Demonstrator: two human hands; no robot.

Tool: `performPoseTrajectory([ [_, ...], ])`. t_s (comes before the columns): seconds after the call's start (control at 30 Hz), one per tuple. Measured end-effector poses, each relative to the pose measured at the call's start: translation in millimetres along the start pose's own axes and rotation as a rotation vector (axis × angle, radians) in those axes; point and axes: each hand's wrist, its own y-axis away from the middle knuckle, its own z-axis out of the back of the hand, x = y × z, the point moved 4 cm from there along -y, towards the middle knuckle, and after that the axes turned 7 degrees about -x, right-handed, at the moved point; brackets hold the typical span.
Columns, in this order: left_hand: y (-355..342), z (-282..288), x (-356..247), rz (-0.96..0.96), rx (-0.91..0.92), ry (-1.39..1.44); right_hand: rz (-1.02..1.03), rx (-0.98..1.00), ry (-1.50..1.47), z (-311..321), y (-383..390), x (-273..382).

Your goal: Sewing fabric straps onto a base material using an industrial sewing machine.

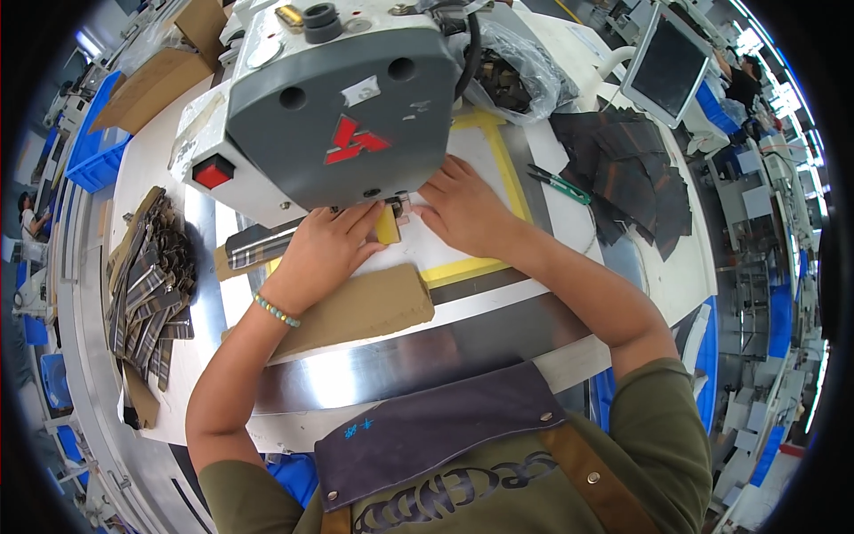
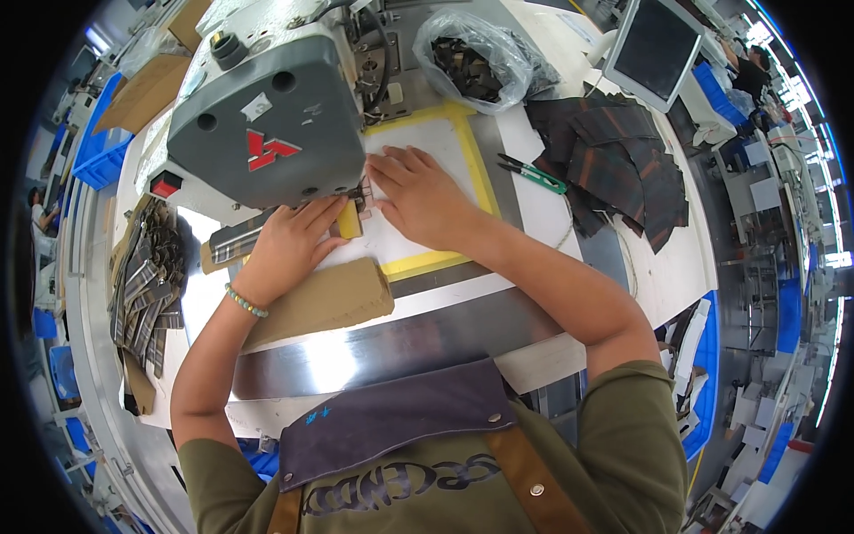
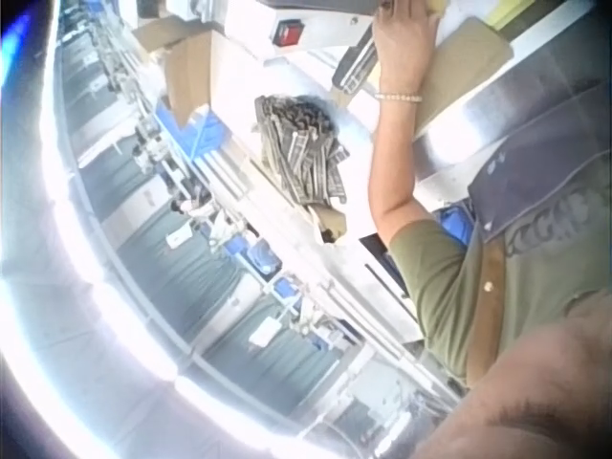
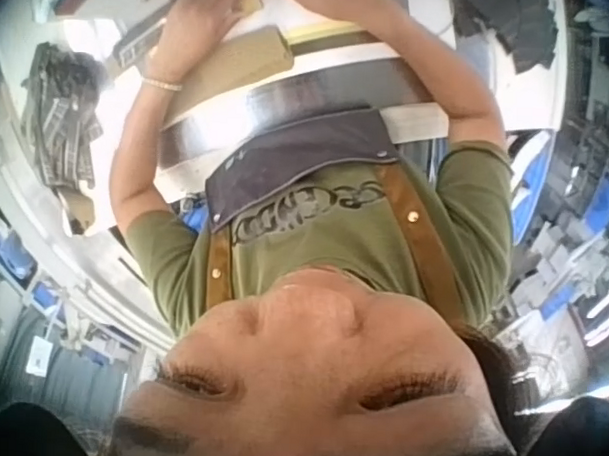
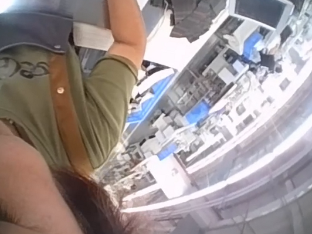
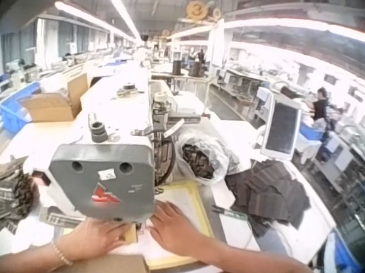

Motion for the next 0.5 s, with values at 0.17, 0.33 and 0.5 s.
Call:
performPoseTrajectory([
  [0.17, -2.9, 4.0, -14.2, -0.026, 0.006, 0.072, -0.003, -0.001, 0.045, -3.1, 16.3, 4.7],
  [0.33, 14.9, 5.7, -29.8, 0.017, 0.004, 0.053, 0.011, -0.064, 0.014, 7.6, 29.7, 6.6],
  [0.5, 18.6, 24.9, -36.0, 0.119, 0.060, 0.099, -0.226, 0.032, -0.108, 111.8, 34.4, -34.7],
])
